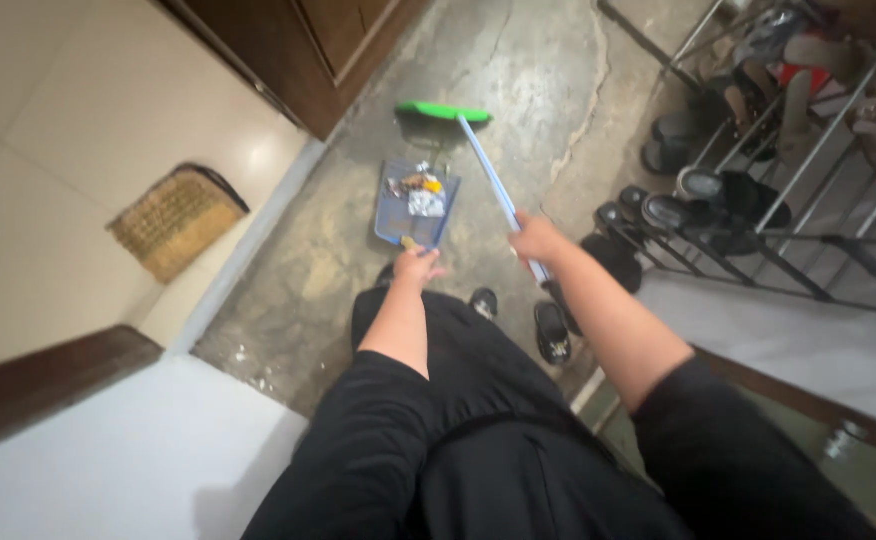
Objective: Sweeping the floor and collecting debris into a dustpan.
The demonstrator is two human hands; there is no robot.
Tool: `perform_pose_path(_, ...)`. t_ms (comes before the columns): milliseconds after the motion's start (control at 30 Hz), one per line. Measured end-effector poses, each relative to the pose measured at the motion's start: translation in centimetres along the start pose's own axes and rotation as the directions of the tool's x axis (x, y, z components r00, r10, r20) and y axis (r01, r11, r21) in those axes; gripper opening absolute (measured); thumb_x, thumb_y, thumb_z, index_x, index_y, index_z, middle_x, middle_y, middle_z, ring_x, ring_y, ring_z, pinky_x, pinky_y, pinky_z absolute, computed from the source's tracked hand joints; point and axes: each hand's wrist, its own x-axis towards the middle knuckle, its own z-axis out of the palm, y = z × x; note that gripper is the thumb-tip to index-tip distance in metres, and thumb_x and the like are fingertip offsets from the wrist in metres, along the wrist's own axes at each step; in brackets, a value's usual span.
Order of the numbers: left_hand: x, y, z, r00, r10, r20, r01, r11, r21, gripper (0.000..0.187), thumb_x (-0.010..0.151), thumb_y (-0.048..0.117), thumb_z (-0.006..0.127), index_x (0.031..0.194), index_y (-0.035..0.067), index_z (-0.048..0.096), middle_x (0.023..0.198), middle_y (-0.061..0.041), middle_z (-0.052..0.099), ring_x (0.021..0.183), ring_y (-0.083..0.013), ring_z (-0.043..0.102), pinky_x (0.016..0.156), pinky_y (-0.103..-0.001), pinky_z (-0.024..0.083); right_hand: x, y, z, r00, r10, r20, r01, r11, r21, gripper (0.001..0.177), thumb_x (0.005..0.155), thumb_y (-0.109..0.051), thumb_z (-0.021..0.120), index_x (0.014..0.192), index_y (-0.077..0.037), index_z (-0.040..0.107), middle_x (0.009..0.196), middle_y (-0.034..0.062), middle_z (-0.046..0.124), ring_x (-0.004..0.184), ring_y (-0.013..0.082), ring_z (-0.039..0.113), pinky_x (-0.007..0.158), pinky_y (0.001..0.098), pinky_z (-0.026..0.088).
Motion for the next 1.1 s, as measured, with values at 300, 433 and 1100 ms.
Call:
perform_pose_path(300, -3.9, -2.9, 0.7, 0.958, 0.099, -0.268, -0.137, 0.982, -0.127, 0.034, 0.092, 0.015, 0.073, 0.122, 0.0, 0.066, 0.105, -0.018, 0.07, 0.071, -0.0326, 0.074, 0.061, -0.035, 0.063, -2.6, -3.5, -2.2, 0.999, 0.002, 0.052, -0.003, 1.0, 0.029, 0.045, 0.091, -0.013, 0.053, 0.134, -0.002, 0.049, 0.074, 0.0151, 0.068, 0.055, 0.0288, 0.068, 0.05, 0.0458, 0.055)
perform_pose_path(433, -4.6, -3.4, 1.4, 0.932, 0.145, -0.332, -0.215, 0.959, -0.185, 0.026, 0.091, 0.008, 0.066, 0.116, -0.001, 0.069, 0.106, -0.017, 0.071, 0.074, -0.0294, 0.076, 0.063, -0.037, 0.063, -3.9, -0.8, -3.0, 0.994, -0.085, 0.076, 0.09, 0.994, -0.065, 0.036, 0.096, -0.017, 0.054, 0.127, 0.001, 0.057, 0.07, 0.0158, 0.068, 0.051, 0.0264, 0.066, 0.05, 0.042, 0.054)
perform_pose_path(1100, -7.7, -4.8, -2.6, 0.924, 0.025, -0.382, 0.046, 0.983, 0.175, 0.03, 0.088, 0.022, 0.078, 0.113, 0.006, 0.072, 0.101, -0.01, 0.078, 0.074, -0.0277, 0.078, 0.062, -0.031, 0.058, -12.0, 7.2, -5.1, 0.97, -0.068, 0.235, 0.154, 0.916, -0.371, 0.067, 0.092, -0.014, 0.052, 0.158, -0.015, 0.036, 0.074, 0.0168, 0.072, 0.049, 0.0274, 0.067, 0.056, 0.0408, 0.057)
